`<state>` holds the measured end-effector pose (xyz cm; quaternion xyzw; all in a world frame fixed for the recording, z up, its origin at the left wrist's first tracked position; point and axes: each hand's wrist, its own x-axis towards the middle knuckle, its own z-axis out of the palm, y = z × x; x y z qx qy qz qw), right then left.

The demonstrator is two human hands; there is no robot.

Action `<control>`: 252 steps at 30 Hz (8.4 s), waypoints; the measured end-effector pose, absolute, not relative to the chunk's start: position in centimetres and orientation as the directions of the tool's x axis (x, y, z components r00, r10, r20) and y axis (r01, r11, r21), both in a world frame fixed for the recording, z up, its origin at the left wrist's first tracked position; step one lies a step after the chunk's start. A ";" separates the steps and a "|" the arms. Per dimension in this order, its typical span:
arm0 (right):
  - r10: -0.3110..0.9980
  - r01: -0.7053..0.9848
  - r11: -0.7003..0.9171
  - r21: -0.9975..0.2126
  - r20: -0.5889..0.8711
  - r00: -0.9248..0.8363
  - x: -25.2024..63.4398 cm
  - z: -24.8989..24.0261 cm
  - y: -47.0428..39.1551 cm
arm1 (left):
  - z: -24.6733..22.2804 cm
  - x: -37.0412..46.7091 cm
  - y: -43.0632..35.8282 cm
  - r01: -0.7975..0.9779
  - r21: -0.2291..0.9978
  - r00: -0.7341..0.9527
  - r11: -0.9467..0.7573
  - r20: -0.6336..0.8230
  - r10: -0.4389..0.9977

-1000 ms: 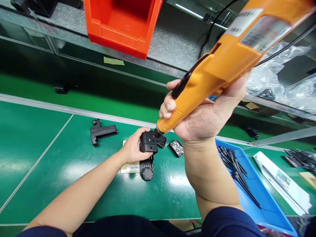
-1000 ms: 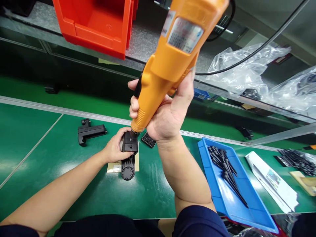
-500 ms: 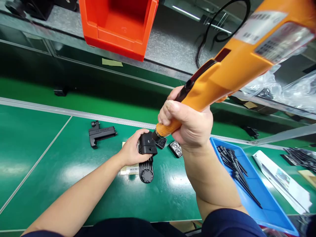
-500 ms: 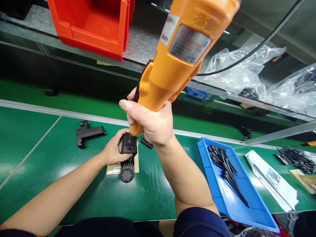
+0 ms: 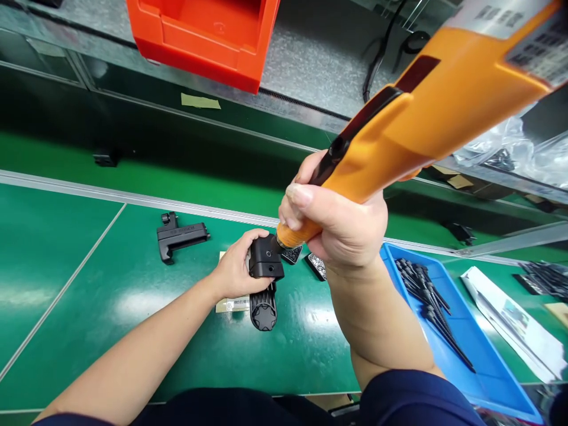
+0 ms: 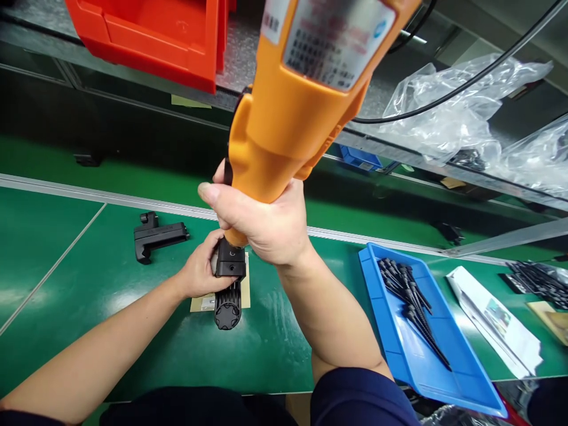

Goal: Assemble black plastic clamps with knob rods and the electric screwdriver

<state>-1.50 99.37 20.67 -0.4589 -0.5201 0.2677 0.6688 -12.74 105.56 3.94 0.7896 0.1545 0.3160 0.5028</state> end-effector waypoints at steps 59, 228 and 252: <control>0.768 0.326 0.372 -0.869 0.485 0.418 -9.5 3.4 90.2 | 8.3 -19.9 105.8 -0.771 0.601 0.499 0.211 0.364 0.786; 0.938 0.411 -0.088 -0.907 0.063 0.340 -8.7 -3.9 83.6 | -2.1 -30.0 97.4 -0.246 0.819 0.635 0.519 -0.268 0.725; 0.931 0.605 0.111 -0.789 0.295 0.215 -8.1 -3.9 83.0 | -1.8 -29.5 97.5 -0.220 0.789 0.638 0.574 -0.329 0.696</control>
